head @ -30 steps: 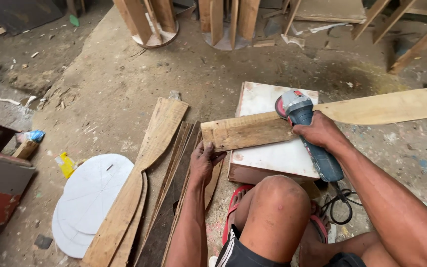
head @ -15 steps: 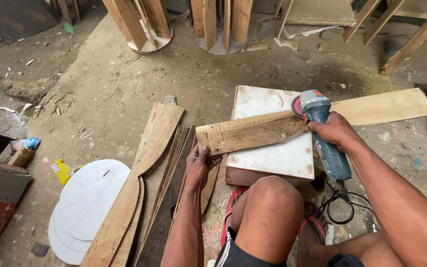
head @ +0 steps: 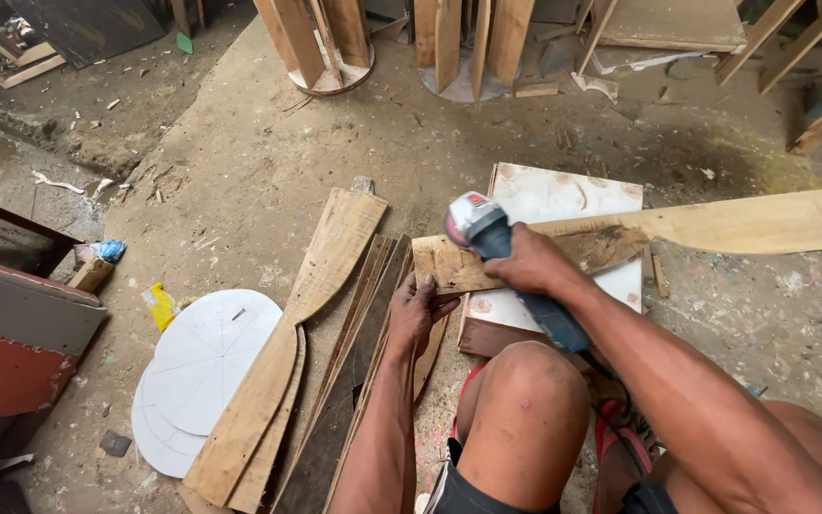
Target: Sand and shape the edges of a curved wooden plank using an angle grinder
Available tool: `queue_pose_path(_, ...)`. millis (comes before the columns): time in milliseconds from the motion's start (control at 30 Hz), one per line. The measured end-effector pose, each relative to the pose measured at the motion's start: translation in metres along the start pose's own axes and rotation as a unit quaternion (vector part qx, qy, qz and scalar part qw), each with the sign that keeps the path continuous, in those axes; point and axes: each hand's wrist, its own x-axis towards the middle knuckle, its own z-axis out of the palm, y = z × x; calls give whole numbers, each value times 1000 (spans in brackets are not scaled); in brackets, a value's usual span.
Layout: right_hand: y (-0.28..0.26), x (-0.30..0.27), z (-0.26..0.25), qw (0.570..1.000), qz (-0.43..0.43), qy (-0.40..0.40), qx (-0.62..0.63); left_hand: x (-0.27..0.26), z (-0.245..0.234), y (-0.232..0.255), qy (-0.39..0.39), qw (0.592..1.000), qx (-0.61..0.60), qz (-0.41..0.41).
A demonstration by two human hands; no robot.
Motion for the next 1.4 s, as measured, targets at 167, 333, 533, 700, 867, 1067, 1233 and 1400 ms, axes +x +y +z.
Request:
queue_pose_path(167,-2,9,8,1000,-16,-23,-10,-12,12,13,5,1000,5,-2)
queue_pose_path(333,16,-6,-18,999,30,14,-5,-10,13,13,7,1000,-4,-1)
queue_pose_path(533,74,-15,-51,989,109,88,37,-13,15,18,8,1000,7,-1)
queue_pose_path(700,140,-8,-69,969,166,165,80,1,0,0,4,1000,19,-2)
queue_pose_path(867,191,7,-89,946,185,235,123,12,-12,-11,-1,1000,28,8)
queue_pose_path(1067,204,-9,-116,924,212,238,211,-46,54,52,28,986,165,-17)
queue_pose_path(1233,189,-18,-110,945,163,222,178,-14,71,5,45,928,370,25)
queue_pose_path(1400,153,-30,-91,958,154,213,114,-44,119,24,75,913,400,36)
